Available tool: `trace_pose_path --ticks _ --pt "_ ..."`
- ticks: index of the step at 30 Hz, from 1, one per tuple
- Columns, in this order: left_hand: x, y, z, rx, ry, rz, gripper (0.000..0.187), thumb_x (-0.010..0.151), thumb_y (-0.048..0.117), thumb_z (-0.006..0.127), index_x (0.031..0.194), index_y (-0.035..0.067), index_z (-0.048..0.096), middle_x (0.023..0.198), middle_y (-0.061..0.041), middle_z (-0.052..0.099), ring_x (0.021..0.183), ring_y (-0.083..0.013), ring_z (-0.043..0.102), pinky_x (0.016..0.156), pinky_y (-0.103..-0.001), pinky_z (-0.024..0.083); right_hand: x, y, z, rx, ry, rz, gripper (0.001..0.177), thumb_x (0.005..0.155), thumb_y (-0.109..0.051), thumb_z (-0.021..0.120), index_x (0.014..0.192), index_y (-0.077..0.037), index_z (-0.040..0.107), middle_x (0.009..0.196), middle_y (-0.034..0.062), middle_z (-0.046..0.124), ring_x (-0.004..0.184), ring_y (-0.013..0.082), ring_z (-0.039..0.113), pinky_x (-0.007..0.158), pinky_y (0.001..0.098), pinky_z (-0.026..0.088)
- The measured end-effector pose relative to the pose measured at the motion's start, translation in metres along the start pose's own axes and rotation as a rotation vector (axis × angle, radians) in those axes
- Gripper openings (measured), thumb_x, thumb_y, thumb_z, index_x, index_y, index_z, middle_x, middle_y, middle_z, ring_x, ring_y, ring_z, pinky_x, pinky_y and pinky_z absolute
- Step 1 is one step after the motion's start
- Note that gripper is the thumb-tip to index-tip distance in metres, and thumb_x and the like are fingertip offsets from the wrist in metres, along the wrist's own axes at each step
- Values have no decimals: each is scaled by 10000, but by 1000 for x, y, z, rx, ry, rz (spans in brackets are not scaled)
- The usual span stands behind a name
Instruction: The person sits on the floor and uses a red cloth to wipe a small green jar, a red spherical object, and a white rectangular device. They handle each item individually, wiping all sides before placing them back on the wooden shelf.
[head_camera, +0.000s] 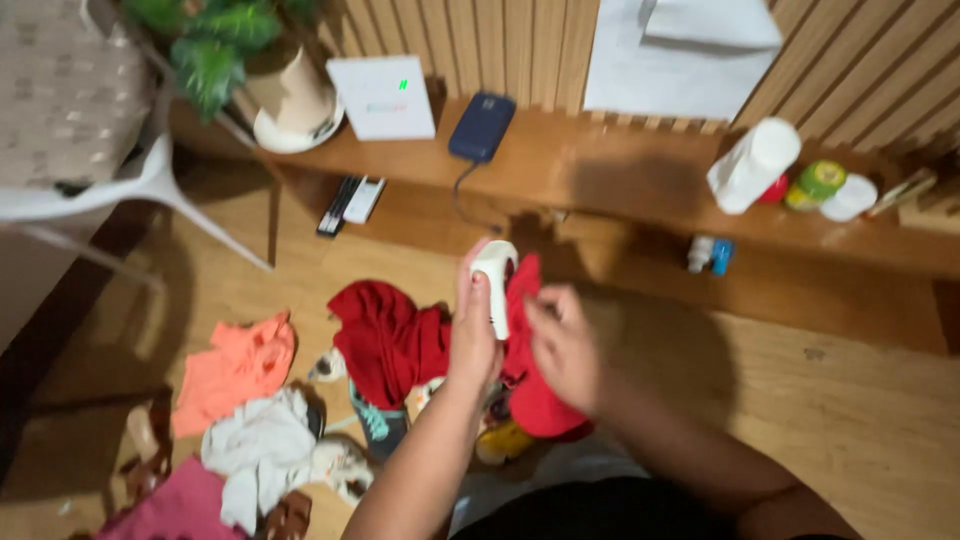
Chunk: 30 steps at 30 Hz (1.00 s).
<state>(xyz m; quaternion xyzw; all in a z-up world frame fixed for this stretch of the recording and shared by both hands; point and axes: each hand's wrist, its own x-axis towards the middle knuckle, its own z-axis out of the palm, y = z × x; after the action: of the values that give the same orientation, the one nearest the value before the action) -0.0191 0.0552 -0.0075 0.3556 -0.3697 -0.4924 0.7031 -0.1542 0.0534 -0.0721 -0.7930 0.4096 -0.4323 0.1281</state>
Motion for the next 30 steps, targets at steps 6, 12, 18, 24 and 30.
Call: trace_pose_path --ticks 6,12,18,24,30 --pt "-85 3 -10 -359 241 -205 488 1073 383 435 1443 83 541 1337 -202 628 1152 -266 629 985 -441 549 -82 -45 -10 13 -91 -38 510 866 14 622 1372 -53 636 1279 227 530 1127 482 635 930 502 545" --pt "-140 -12 -35 -299 325 -114 435 1090 305 429 1475 118 506 1315 -177 630 1165 -213 609 1000 -367 523 -108 -82 -27 17 -172 -117 501 858 -30 673 1356 -45 621 1246 202 551 1088 447 661 869 458 579" --pt "-161 -6 -71 -336 198 -27 677 931 124 735 1517 13 413 1224 -172 656 1031 -257 699 836 -397 616 -95 -102 -42 359 -277 -51 523 921 42 513 1428 -54 599 1221 131 609 1170 330 615 1037 441 468" --pt "-168 39 -86 -410 585 -23 468 855 83 806 1251 104 558 998 -132 690 861 -294 742 704 -454 643 -106 -137 -37 406 -270 -77 587 987 -23 498 1568 -97 460 1266 109 532 1224 279 550 1083 435 418" --pt "-192 66 -71 -689 289 101 492 977 181 649 1447 191 503 1359 -214 625 1188 -365 649 990 -545 544 -95 -157 -24 410 -230 -155 592 988 -103 597 1569 -149 493 1229 95 528 1074 223 581 960 353 488"
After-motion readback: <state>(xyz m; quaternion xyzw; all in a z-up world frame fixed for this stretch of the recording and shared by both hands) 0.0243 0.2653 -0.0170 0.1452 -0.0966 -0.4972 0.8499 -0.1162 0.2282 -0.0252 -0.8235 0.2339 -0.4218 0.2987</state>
